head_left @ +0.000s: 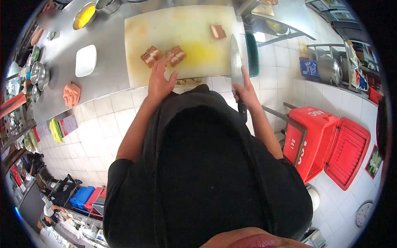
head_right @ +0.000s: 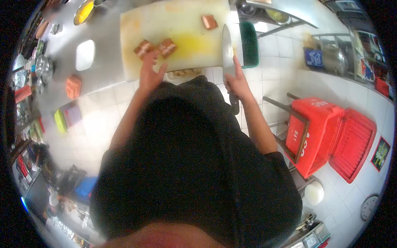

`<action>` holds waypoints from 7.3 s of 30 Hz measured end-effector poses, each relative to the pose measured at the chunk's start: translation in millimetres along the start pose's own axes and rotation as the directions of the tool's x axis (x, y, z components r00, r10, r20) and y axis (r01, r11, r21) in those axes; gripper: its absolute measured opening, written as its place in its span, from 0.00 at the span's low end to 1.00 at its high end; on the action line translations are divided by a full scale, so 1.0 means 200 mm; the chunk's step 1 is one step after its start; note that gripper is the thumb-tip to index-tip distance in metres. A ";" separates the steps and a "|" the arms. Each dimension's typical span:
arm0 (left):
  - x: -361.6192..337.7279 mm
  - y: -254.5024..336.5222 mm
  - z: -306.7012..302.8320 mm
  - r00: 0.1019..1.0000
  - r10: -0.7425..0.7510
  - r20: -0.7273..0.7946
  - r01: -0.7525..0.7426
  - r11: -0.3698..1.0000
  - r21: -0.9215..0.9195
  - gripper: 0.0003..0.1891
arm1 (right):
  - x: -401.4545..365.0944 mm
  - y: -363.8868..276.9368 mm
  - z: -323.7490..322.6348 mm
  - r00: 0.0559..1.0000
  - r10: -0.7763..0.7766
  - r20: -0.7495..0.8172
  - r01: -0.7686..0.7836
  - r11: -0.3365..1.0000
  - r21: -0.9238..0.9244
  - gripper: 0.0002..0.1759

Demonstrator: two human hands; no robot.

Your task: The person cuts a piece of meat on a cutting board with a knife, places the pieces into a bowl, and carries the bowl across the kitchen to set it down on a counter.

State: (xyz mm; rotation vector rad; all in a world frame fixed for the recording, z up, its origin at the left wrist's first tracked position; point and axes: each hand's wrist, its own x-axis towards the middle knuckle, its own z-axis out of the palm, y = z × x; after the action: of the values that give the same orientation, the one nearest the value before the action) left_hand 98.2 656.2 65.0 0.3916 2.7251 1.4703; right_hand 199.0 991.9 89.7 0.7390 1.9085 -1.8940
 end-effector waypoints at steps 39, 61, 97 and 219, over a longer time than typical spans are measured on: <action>0.94 -0.03 0.39 1.000 0.022 -0.007 -0.017 0.897 0.441 0.28 | -0.01 0.05 -0.06 0.916 -0.370 -0.154 0.181 0.725 -0.664 0.46; 0.57 0.06 0.34 0.895 0.325 0.306 -0.395 0.896 0.203 0.19 | 0.11 -0.23 0.18 0.956 -0.235 0.178 0.243 0.286 -0.927 0.46; 0.54 -0.06 0.34 0.944 0.296 0.148 -0.325 0.914 0.241 0.23 | 0.11 -0.36 0.28 0.965 -0.171 0.197 0.239 0.282 -0.929 0.52; -0.21 -0.46 -0.82 0.991 0.114 -0.069 -0.124 0.980 -0.154 0.21 | 0.73 -0.36 0.71 0.872 -0.489 0.001 0.120 0.212 -0.970 0.28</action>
State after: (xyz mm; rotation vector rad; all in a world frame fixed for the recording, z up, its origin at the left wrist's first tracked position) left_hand 97.6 463.6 75.5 0.5203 2.6462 1.7412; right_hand 23.2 869.4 57.1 0.1945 3.0162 -0.3161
